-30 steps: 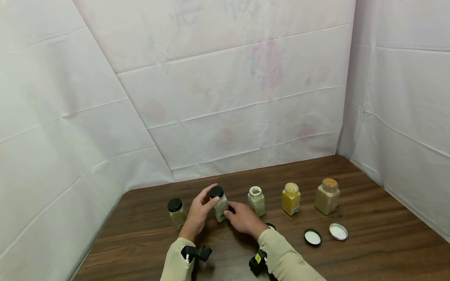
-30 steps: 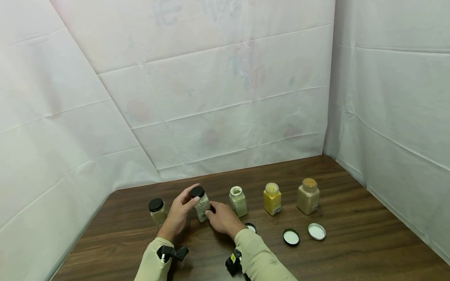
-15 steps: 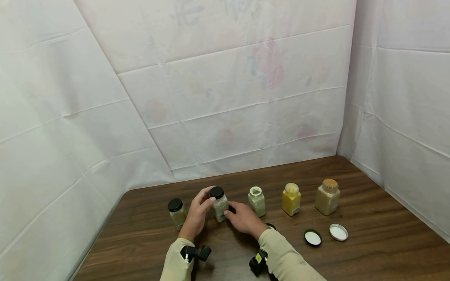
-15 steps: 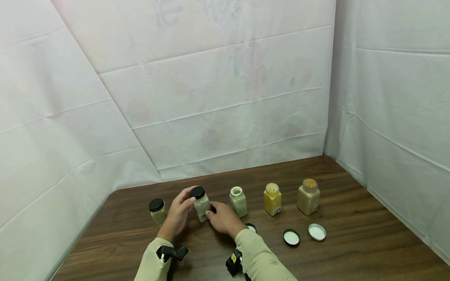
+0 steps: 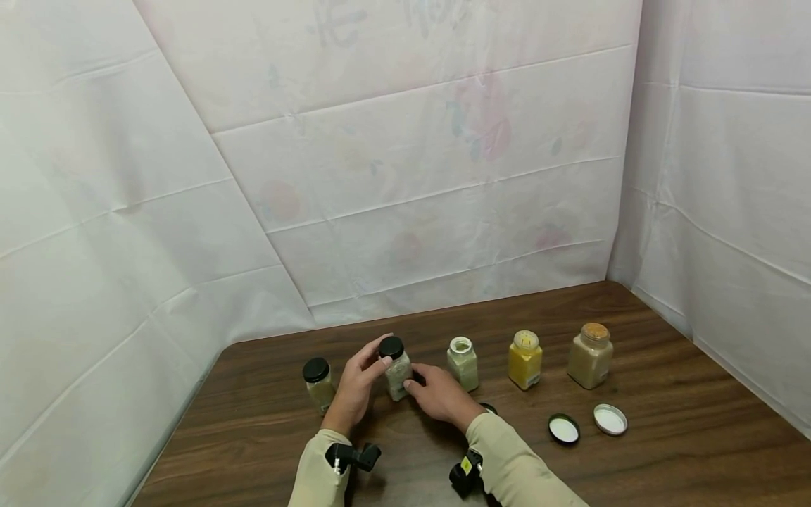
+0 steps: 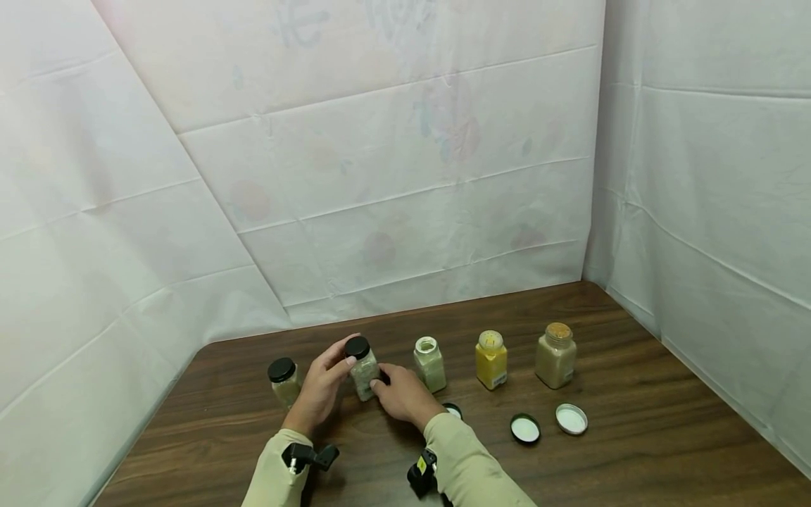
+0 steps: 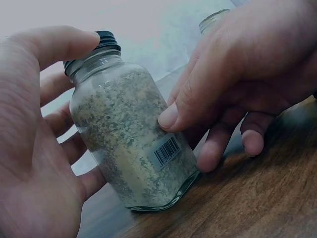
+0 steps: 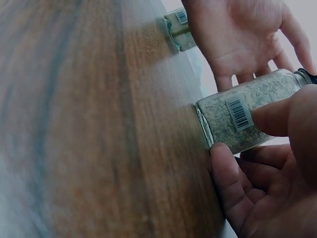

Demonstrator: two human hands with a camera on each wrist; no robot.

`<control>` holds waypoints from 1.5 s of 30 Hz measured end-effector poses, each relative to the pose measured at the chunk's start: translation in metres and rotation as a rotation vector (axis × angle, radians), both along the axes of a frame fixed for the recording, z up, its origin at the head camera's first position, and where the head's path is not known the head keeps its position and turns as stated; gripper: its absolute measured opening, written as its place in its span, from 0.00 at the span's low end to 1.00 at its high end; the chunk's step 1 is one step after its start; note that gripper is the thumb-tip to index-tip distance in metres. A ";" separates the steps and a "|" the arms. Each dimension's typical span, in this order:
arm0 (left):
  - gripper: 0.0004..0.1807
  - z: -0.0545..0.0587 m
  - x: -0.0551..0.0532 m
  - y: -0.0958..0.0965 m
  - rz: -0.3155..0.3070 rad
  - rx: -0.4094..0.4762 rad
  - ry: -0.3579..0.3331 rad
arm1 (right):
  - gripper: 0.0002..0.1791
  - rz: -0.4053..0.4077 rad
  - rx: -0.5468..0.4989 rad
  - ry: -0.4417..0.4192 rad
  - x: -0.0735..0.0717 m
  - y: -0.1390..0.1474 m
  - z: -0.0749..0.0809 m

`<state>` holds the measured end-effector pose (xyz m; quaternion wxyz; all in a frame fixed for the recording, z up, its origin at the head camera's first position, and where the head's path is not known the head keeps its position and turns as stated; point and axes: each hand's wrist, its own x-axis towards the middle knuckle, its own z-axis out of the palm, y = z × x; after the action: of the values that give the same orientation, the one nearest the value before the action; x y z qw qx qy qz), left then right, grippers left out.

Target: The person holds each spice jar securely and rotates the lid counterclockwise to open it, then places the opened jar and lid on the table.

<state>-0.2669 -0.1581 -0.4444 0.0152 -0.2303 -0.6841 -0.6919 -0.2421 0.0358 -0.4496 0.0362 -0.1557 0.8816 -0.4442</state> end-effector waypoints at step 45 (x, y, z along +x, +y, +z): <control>0.25 0.024 0.029 0.001 0.169 -0.018 0.304 | 0.29 -0.002 -0.025 -0.012 0.003 0.001 0.003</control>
<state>-0.2374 -0.1572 -0.4204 0.1748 -0.2740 -0.6969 -0.6393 -0.2392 0.0364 -0.4468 0.0392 -0.1524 0.8759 -0.4561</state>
